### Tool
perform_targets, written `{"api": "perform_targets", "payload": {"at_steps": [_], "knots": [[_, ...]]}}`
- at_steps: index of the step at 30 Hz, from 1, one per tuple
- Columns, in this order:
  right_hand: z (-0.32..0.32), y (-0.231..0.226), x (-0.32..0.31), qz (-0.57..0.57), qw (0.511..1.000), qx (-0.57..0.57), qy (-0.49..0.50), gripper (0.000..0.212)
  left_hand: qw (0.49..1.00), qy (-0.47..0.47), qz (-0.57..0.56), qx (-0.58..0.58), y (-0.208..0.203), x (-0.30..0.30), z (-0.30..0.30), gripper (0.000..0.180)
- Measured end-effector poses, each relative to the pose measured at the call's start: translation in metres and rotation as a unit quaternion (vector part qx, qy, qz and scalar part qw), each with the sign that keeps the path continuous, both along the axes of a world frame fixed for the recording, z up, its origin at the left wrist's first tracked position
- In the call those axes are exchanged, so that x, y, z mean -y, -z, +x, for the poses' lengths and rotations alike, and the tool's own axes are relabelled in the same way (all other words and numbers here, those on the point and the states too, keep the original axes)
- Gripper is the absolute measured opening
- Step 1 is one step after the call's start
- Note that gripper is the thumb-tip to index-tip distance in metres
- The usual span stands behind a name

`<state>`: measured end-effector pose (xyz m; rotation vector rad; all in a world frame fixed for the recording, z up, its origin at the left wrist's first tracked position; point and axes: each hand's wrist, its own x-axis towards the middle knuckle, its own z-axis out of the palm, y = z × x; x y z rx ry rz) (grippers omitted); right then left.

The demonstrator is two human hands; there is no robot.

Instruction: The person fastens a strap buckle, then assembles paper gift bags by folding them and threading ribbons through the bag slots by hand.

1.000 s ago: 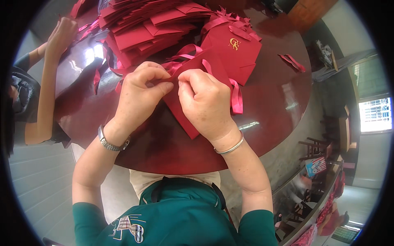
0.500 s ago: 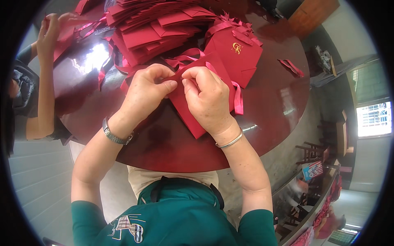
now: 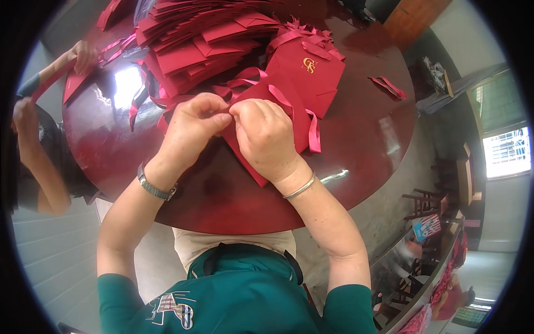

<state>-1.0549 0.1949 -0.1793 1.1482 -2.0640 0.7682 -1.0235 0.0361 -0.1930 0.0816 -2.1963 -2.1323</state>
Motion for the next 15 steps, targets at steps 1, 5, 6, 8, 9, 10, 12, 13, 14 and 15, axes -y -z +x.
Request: {"api": "perform_targets", "payload": {"at_steps": [1, 5, 6, 8, 9, 10, 12, 13, 14, 15], "knots": [[0.003, 0.000, 0.002, -0.045, 0.996, 0.076, 0.018, 0.016, 0.999, -0.008, -0.025, -0.047, 0.001, -0.002, 0.000, 0.015], [0.011, -0.009, 0.001, -0.067, 0.984, 0.159, 0.046, 0.019, 0.969, -0.055, -0.141, -0.197, -0.003, -0.008, 0.004, 0.016], [0.014, -0.015, -0.001, -0.054, 0.983, 0.171, 0.041, 0.020, 0.952, -0.071, -0.180, -0.239, -0.003, -0.009, 0.005, 0.017], [0.013, -0.036, -0.012, -0.101, 0.983, 0.156, -0.004, 0.020, 0.930, -0.089, -0.219, -0.281, -0.006, -0.009, 0.006, 0.019], [0.008, -0.046, -0.019, -0.073, 0.993, 0.086, 0.014, 0.017, 0.913, -0.100, -0.252, -0.305, -0.010, -0.010, 0.006, 0.020], [0.006, -0.060, -0.025, -0.002, 0.999, 0.004, 0.049, 0.016, 0.895, -0.107, -0.283, -0.328, -0.015, -0.013, 0.006, 0.021], [0.003, -0.080, -0.023, 0.087, 0.994, -0.037, 0.050, 0.009, 0.863, -0.122, -0.318, -0.373, -0.020, -0.012, 0.009, 0.021], [0.000, -0.088, -0.021, 0.088, 0.994, -0.036, 0.051, 0.009, 0.842, -0.122, -0.349, -0.393, -0.022, -0.011, 0.012, 0.019], [-0.004, -0.097, -0.019, 0.171, 0.983, 0.049, 0.044, 0.011, 0.819, -0.123, -0.378, -0.413, -0.023, -0.011, 0.014, 0.018], [-0.008, -0.105, -0.017, 0.252, 0.958, 0.133, 0.038, 0.016, 0.795, -0.132, -0.399, -0.438, -0.022, -0.011, 0.014, 0.016]]}}
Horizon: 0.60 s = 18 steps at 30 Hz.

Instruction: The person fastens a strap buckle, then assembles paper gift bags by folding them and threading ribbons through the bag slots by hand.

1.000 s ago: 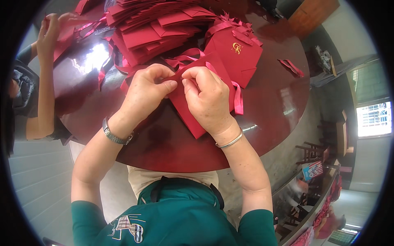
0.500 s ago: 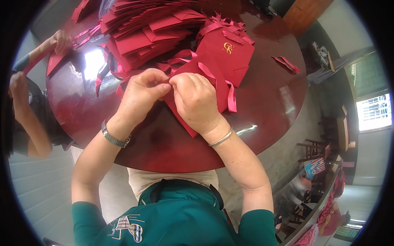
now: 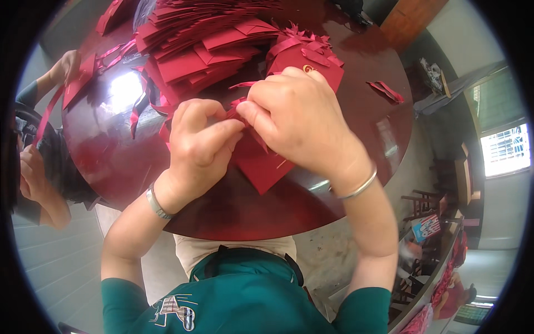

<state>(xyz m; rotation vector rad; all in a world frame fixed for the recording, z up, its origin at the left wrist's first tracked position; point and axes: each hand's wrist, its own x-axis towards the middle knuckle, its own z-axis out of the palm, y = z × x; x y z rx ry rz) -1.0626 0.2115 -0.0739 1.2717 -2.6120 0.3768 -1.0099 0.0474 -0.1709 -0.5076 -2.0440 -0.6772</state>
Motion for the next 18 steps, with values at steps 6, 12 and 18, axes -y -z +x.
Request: {"api": "perform_targets", "payload": {"at_steps": [6, 12, 18], "knots": [[-0.017, -0.037, 0.014, 0.169, 0.963, 0.204, -0.045, 0.026, 0.994, -0.014, -0.031, -0.103, -0.007, 0.001, 0.002, 0.016], [-0.016, -0.040, 0.016, 0.136, 0.930, 0.342, -0.011, 0.020, 0.993, -0.011, -0.025, -0.116, -0.009, 0.003, 0.002, 0.017], [-0.001, -0.029, 0.014, 0.028, 0.944, 0.325, 0.043, 0.017, 0.997, 0.043, 0.006, -0.061, -0.011, 0.006, 0.003, 0.014]]}}
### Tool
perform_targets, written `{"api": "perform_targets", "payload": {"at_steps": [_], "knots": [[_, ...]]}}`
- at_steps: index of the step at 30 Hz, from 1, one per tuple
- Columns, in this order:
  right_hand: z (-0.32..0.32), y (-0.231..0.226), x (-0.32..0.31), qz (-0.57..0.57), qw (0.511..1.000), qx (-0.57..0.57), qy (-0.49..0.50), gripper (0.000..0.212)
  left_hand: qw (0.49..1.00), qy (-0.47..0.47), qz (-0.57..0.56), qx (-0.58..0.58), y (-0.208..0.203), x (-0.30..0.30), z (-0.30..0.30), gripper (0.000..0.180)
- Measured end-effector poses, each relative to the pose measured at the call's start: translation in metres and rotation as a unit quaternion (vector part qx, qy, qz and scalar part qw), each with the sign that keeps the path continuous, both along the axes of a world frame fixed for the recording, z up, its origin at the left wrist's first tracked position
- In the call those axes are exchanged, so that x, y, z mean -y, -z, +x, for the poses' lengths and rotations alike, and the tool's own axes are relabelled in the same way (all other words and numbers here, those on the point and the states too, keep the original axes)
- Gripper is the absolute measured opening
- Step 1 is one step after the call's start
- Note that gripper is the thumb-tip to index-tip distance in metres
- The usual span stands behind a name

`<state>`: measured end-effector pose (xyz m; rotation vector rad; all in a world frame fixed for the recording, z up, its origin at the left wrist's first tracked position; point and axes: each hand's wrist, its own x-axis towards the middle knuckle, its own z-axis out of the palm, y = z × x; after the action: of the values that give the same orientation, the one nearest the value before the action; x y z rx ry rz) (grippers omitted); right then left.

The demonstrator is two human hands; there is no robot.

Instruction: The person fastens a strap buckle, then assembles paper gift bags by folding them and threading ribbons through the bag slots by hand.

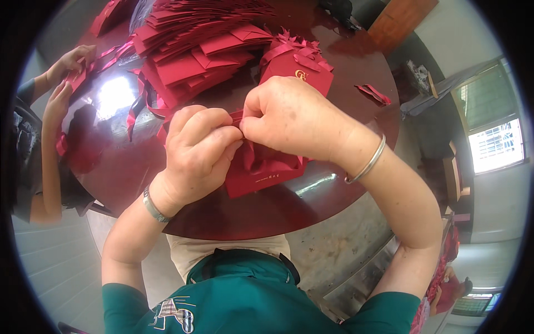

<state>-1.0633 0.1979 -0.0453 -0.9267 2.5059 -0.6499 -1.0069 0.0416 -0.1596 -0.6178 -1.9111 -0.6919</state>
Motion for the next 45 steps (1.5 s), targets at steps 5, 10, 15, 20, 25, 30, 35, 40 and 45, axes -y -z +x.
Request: {"api": "perform_targets", "payload": {"at_steps": [5, 10, 15, 20, 25, 30, 35, 40, 45], "knots": [[-0.015, 0.005, -0.006, -0.189, 0.976, 0.015, 0.109, 0.016, 0.982, 0.121, 0.039, 0.141, -0.005, 0.001, 0.001, 0.018], [-0.055, 0.024, -0.019, -0.208, 0.956, -0.008, 0.207, 0.018, 0.945, 0.237, 0.054, 0.219, -0.003, -0.003, 0.002, 0.021], [-0.072, 0.044, -0.042, -0.207, 0.957, -0.027, 0.204, 0.021, 0.945, 0.242, 0.044, 0.215, -0.004, -0.005, 0.001, 0.023], [-0.057, 0.047, -0.062, -0.139, 0.975, 0.018, 0.170, 0.035, 0.961, 0.216, 0.021, 0.170, -0.002, -0.007, 0.003, 0.025], [-0.042, 0.048, -0.087, -0.033, 0.974, 0.195, 0.114, 0.053, 0.962, 0.228, 0.013, 0.151, -0.011, -0.014, 0.010, 0.024], [-0.022, 0.057, -0.078, -0.110, 0.910, 0.390, 0.093, 0.048, 0.948, 0.267, -0.015, 0.175, -0.008, -0.018, 0.018, 0.019], [-0.016, 0.060, -0.074, -0.335, 0.868, 0.347, 0.121, 0.031, 0.942, 0.270, -0.020, 0.197, -0.005, -0.019, 0.016, 0.020], [-0.013, 0.059, -0.073, -0.381, 0.846, 0.340, 0.152, 0.031, 0.941, 0.283, -0.019, 0.186, -0.003, -0.019, 0.015, 0.028], [-0.016, 0.056, -0.080, -0.376, 0.845, 0.351, 0.145, 0.031, 0.931, 0.287, -0.027, 0.223, -0.005, -0.017, 0.015, 0.022]]}}
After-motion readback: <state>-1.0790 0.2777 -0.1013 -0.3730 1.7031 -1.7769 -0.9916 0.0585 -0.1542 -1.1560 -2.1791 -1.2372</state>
